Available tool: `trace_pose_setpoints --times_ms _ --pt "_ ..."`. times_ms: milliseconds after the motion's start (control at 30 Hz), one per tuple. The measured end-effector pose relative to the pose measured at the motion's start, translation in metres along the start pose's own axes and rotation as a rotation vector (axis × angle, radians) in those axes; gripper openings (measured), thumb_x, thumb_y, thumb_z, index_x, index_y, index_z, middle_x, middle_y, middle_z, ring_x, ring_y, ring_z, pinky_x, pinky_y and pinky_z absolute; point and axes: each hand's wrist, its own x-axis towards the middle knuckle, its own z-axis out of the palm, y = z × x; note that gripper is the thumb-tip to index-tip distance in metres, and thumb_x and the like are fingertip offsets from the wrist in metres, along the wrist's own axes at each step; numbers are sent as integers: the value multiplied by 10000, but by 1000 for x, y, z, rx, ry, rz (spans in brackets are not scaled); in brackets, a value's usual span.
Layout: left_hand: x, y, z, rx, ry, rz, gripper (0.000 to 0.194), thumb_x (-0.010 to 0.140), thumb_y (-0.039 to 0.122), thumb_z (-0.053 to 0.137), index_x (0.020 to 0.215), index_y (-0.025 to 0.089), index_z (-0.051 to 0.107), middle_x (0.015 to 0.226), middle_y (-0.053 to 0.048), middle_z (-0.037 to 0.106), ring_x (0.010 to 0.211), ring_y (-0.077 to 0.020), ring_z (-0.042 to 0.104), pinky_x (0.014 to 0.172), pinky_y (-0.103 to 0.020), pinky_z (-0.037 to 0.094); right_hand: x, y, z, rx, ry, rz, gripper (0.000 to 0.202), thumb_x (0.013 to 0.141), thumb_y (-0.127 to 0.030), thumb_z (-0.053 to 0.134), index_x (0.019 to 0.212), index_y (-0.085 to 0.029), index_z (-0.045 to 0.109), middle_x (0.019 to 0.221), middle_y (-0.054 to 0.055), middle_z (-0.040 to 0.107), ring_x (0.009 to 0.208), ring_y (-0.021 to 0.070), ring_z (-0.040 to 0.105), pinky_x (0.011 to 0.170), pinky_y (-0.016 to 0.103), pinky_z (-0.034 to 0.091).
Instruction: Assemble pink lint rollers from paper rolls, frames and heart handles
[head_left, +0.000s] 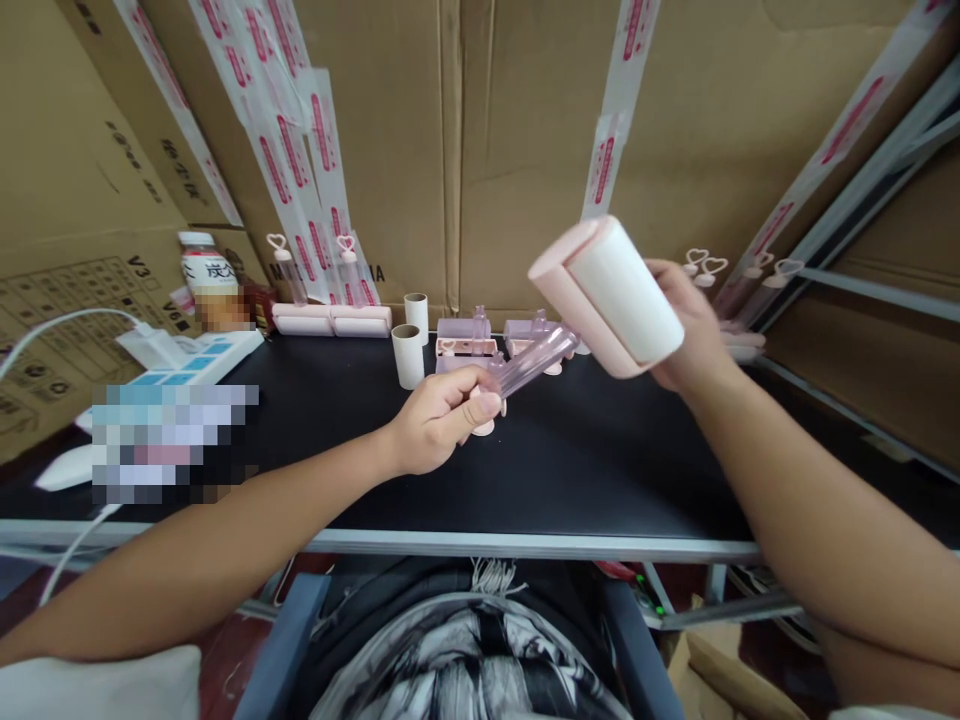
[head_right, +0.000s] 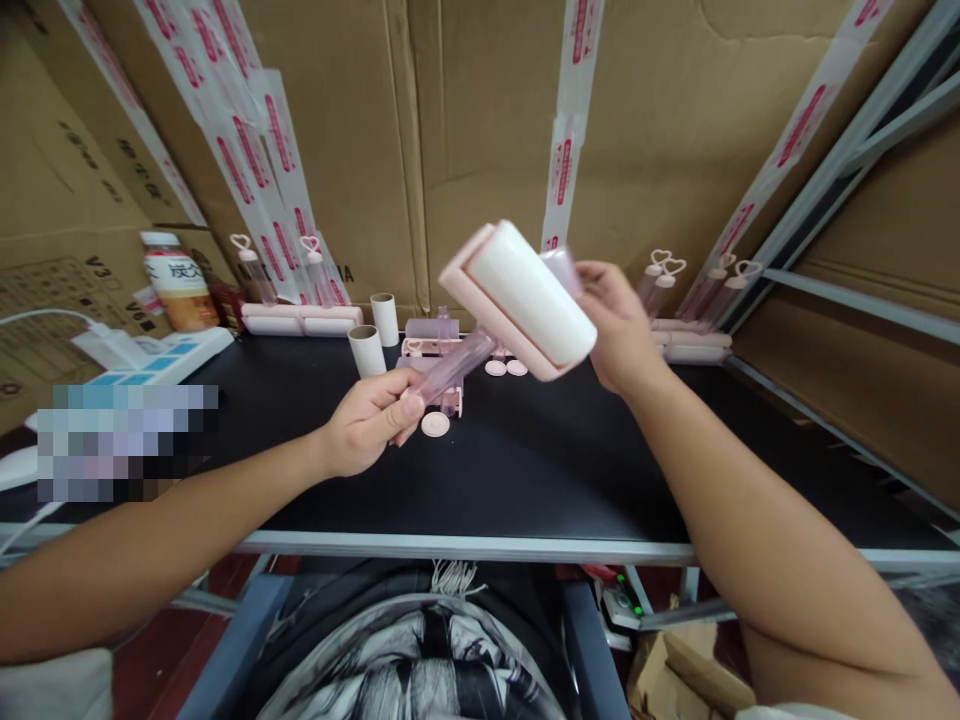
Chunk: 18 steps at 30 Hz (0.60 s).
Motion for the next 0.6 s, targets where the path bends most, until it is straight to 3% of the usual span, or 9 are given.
trace_pose_setpoints --times_ms 33,100,333,500,600 --pt "0 -1 0 -6 3 -10 459 968 599 632 930 142 664 664 20 593 506 -62 452 487 -219 319 2 -4 -1 112 79 18 333 793 -445 754 1052 -289 617 1038 64 737 862 237 667 754 370 550" --pt "0 -3 -1 -20 -1 -54 474 947 606 654 919 134 683 664 10 599 503 -62 430 482 -226 289 3 -11 -3 233 106 63 332 803 -477 691 1070 -310 585 1064 72 727 774 233 642 682 385 526" --pt "7 -9 -7 -195 7 -162 458 886 591 706 785 149 646 538 51 431 456 -72 380 455 -234 298 -4 -15 -1 148 -41 71 481 827 -528 620 1269 -356 541 1240 78 727 884 260 673 716 404 499" --pt "11 -7 -11 -293 62 -234 453 827 568 764 730 160 593 504 70 376 419 -62 360 420 -217 290 -9 -13 4 166 -97 88 512 808 -509 683 1280 -340 582 1181 72 747 813 246 652 670 389 494" --pt "11 -7 -11 -329 78 -242 435 819 543 779 741 162 584 515 68 386 422 -61 373 417 -209 284 -12 -14 6 157 -118 92 553 782 -538 733 1276 -331 598 1134 73 748 880 271 685 712 403 526"
